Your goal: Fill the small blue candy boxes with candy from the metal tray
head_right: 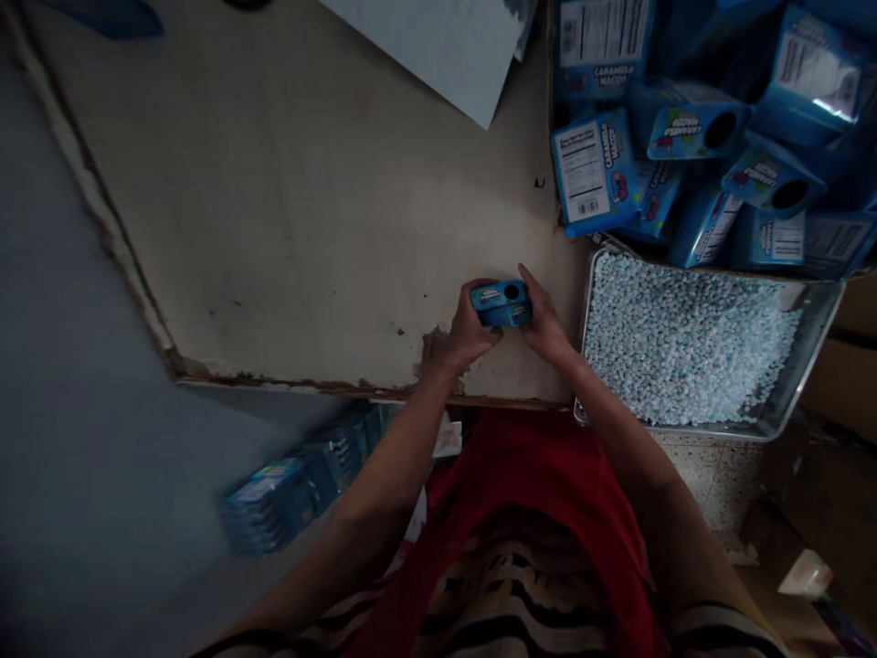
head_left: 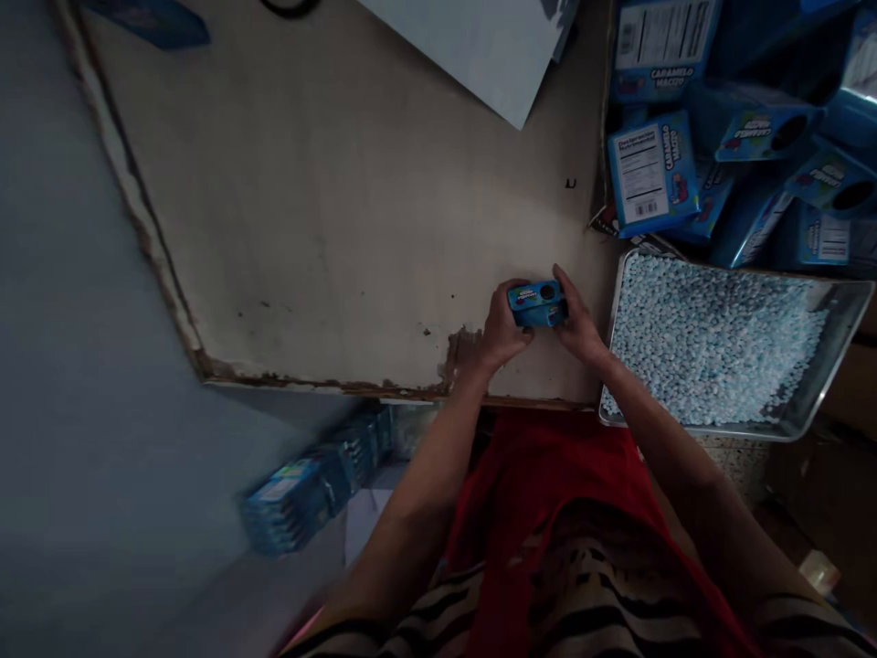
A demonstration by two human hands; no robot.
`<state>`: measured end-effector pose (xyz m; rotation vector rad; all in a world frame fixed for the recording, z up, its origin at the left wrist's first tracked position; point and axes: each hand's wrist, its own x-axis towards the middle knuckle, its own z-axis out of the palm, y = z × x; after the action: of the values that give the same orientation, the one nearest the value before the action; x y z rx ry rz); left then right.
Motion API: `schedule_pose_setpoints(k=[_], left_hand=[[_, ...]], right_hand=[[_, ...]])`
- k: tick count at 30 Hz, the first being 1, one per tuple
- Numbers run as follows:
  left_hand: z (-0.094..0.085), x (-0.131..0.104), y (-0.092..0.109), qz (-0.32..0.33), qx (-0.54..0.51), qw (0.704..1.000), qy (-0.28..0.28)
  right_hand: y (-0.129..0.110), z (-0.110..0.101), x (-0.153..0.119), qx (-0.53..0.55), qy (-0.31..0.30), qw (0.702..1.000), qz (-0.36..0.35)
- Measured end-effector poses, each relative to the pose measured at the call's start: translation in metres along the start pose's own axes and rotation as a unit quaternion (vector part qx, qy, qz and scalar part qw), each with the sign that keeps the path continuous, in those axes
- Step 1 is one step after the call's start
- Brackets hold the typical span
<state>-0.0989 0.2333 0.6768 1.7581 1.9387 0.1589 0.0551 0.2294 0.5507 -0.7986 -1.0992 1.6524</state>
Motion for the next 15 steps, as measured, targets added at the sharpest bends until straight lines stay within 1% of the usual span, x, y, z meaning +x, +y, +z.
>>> schedule_pose_setpoints(k=[2,4,6,7,9,11,13,15], left_hand=[[-0.002,-0.001,0.003,-0.002,0.029,1.0,-0.003],[-0.002,-0.001,0.004,-0.01,0.025,1.0,-0.001],[0.001,0.0,0.005,-0.027,-0.012,0.999,0.014],[0.002,0.0,0.005,-0.036,-0.038,0.998,0.026],[0.003,0.0,0.005,-0.049,-0.086,0.994,0.038],[0.0,-0.003,0.006,-0.045,-0.113,0.992,0.026],[-0.003,-0.006,0.006,-0.031,-0.113,0.993,0.007],[-0.007,-0.009,0.007,-0.028,-0.1,0.995,0.004]], right_hand=[[-0.025,0.001,0.003,-0.07,0.004,0.998,-0.007],[-0.05,-0.003,0.004,-0.121,-0.002,0.993,-0.003],[-0.065,-0.007,0.003,-0.142,-0.008,0.99,0.0],[-0.067,-0.01,0.003,-0.139,-0.005,0.99,-0.002],[-0.062,-0.014,0.003,-0.123,0.006,0.992,-0.011],[-0.046,-0.015,0.006,-0.116,0.003,0.993,-0.019],[-0.028,-0.014,0.012,-0.126,-0.032,0.991,-0.016],[-0.015,-0.01,0.019,-0.141,-0.072,0.987,-0.004]])
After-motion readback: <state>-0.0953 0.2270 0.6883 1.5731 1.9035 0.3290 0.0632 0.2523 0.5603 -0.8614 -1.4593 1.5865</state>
